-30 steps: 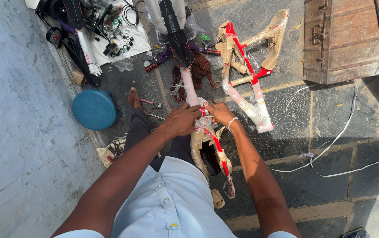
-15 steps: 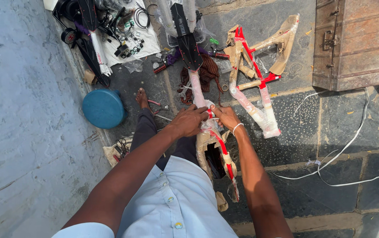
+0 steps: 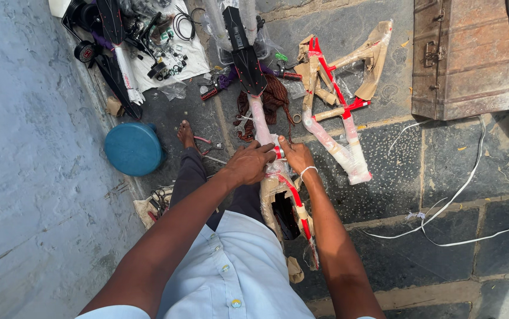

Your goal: The person assembles a bicycle by unpacking components, wiping the frame with a cloth, and using a wrench and pliers to attach the handlebars and other parts to the frame.

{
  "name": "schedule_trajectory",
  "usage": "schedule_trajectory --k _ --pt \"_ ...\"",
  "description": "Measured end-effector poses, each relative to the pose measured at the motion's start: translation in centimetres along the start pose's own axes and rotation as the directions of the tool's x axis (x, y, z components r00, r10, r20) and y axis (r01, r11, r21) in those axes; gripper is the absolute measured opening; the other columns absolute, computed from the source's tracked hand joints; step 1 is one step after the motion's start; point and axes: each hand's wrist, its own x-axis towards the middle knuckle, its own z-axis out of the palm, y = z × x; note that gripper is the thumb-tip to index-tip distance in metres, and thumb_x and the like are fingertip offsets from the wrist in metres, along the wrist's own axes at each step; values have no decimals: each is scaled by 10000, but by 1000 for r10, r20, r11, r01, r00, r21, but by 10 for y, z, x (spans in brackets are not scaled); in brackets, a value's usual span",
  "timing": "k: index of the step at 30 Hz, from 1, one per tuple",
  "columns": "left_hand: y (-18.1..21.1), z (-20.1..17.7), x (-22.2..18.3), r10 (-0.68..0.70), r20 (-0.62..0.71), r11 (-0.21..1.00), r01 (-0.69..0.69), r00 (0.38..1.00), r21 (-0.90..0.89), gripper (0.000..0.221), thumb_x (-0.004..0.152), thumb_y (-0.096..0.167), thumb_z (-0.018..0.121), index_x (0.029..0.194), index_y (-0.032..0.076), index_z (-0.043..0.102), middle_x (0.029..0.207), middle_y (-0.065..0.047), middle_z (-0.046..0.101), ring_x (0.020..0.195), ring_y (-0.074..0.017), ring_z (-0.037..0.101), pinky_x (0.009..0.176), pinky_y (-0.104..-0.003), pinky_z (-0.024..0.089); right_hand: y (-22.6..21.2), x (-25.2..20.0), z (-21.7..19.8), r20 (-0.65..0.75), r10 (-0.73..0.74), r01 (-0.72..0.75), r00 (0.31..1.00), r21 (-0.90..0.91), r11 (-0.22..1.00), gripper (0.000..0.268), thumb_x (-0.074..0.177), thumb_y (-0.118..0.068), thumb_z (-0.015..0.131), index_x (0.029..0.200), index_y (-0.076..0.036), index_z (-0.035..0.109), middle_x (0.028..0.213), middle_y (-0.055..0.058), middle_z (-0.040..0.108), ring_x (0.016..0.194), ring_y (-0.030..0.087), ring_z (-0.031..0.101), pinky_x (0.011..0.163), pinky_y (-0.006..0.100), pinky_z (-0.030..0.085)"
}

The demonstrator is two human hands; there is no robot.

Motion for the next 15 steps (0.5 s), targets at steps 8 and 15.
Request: schedule_trajectory --k 8,15 --pt "2 -1 -2 -10 8 1000 10 1000 -8 520 783 140 758 1286 188 635 1581 -16 423 1381 -302 439 1067 -608 395 -1 -9 -4 135 -240 168 961 402 900 501 947 -483 672 968 11 750 749 112 667 660 198 622 556 327 531" --pt "0 -3 -1 -11 0 1000 11 1000 18 501 785 136 762 1270 185 644 1584 -24 403 1400 -318 401 1087 -610 363 -3 -5 -2 -23 -288 280 957 312 908 630 1019 -498 672 1026 130 703 845 180 679 752 223 669 596 336 516"
